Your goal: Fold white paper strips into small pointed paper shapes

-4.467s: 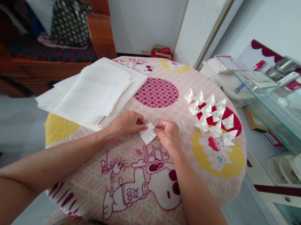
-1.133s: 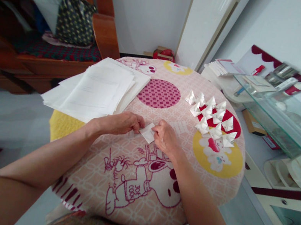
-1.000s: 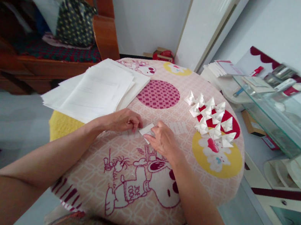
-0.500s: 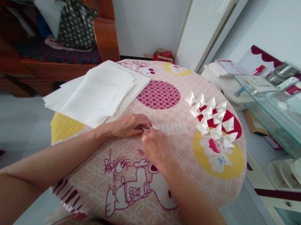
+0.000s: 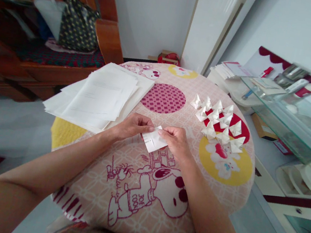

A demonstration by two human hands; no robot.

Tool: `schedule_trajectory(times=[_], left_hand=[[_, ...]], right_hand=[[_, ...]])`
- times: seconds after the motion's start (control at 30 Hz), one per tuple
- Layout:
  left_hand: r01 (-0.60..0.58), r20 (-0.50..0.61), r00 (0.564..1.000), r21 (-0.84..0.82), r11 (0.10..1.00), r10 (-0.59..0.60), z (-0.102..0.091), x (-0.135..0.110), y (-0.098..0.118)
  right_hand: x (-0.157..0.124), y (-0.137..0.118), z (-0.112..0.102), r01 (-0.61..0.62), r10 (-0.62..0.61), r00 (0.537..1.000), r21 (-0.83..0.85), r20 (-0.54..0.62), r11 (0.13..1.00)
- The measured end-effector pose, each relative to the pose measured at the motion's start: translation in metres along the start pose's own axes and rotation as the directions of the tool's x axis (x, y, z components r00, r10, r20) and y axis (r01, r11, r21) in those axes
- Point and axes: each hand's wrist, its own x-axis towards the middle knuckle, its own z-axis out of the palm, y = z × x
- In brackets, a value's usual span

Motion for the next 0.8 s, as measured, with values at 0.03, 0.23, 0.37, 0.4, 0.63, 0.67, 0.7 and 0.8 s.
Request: schedule_trajectory(times=[0.03,0.23,0.37,0.4,0.63,0.67,0.7,0.8], left_hand=[[0.014,0.0,1.0,-0.024,1.0,-0.014,0.0001,-0.0002,0.0005],[0.112,0.017,0.994,-0.123,0.986,-0.11,-0.0017,-0.0016,0.0037],[0.141,-0.052,0.988,-0.101,0.985,-0.147,-0.0034,-0.0004,0.0026],[0.139,-0.083,0.986,-0.1,0.985,-0.147,-0.0042,0.0,0.0023],[0.105,-0.185,0.976,-0.068,0.992,-0.116,-0.0085,0.0008,0.0008],[0.101,-0.186,0.976,-0.07,0.992,-0.112,-0.0084,0.0009,0.0002],[0.094,-0.188,0.976,-0.074,0.993,-0.106,-0.0084,0.0009,-0.0004],[0.072,-0.191,0.978,-0.086,0.994,-0.088,-0.0091,0.0013,-0.0016]], right_hand=[[0.0002,0.0011,0.0003,-0.003,0.003,1.0,0.0,-0.015,1.0],[0.0001,0.0024,0.0018,-0.04,0.045,0.995,0.06,-0.084,0.997],[0.0003,-0.0004,0.0012,-0.092,0.093,0.996,0.101,-0.012,0.991],[0.0002,-0.0012,0.0005,-0.123,0.121,0.992,0.106,0.023,0.987],[-0.0018,-0.0036,-0.0048,-0.218,0.207,0.972,0.095,0.115,0.971],[-0.0023,-0.0038,-0.0047,-0.216,0.206,0.972,0.093,0.11,0.972],[-0.0026,-0.0041,-0.0045,-0.216,0.207,0.973,0.09,0.101,0.972],[-0.0028,-0.0048,-0.0036,-0.221,0.218,0.975,0.092,0.049,0.971]])
